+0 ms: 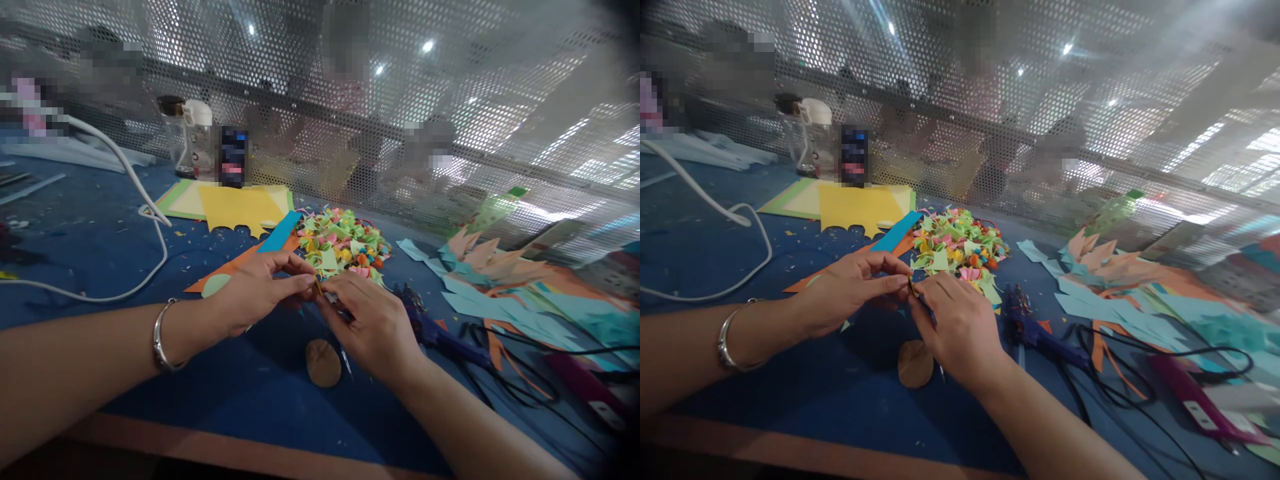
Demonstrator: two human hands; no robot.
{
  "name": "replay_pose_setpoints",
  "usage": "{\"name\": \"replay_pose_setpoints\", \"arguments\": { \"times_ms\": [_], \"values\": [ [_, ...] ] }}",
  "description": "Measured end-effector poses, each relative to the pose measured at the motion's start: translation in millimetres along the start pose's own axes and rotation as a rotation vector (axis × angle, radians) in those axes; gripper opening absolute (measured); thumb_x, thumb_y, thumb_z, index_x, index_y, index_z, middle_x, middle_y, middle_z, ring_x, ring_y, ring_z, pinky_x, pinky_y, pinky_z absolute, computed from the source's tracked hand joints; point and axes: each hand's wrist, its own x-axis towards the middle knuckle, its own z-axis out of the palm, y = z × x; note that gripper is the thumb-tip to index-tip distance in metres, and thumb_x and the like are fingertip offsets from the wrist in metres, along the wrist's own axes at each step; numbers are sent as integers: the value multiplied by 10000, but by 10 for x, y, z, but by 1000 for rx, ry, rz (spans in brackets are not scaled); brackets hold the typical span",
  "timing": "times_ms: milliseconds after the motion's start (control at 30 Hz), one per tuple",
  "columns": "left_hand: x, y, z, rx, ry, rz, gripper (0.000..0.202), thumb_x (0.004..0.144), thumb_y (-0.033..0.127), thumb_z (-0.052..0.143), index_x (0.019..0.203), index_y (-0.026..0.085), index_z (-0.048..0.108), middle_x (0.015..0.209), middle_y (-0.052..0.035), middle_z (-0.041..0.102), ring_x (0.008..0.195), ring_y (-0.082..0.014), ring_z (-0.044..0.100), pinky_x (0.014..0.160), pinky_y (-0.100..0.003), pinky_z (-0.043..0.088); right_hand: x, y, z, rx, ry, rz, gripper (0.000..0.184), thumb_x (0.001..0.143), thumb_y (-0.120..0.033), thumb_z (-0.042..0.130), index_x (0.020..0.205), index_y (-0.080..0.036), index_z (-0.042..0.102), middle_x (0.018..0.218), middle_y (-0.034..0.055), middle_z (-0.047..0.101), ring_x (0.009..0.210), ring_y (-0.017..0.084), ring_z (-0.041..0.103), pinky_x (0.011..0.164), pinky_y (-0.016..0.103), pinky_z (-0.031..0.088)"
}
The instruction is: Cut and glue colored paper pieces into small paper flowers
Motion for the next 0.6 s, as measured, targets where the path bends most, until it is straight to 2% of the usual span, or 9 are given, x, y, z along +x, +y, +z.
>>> {"name": "replay_pose_setpoints", "arguments": {
  "times_ms": [600],
  "values": [
    [-4,-4,-16,-21,19,15,262,734,294,795,888,161,630,862,-11,674,795,-138,645,779,-310,550,-21,11,48,104,-10,13,100,907,-201,627,992,-154,654,903,89,705,808,222,671,695,350,533]
  ]
}}
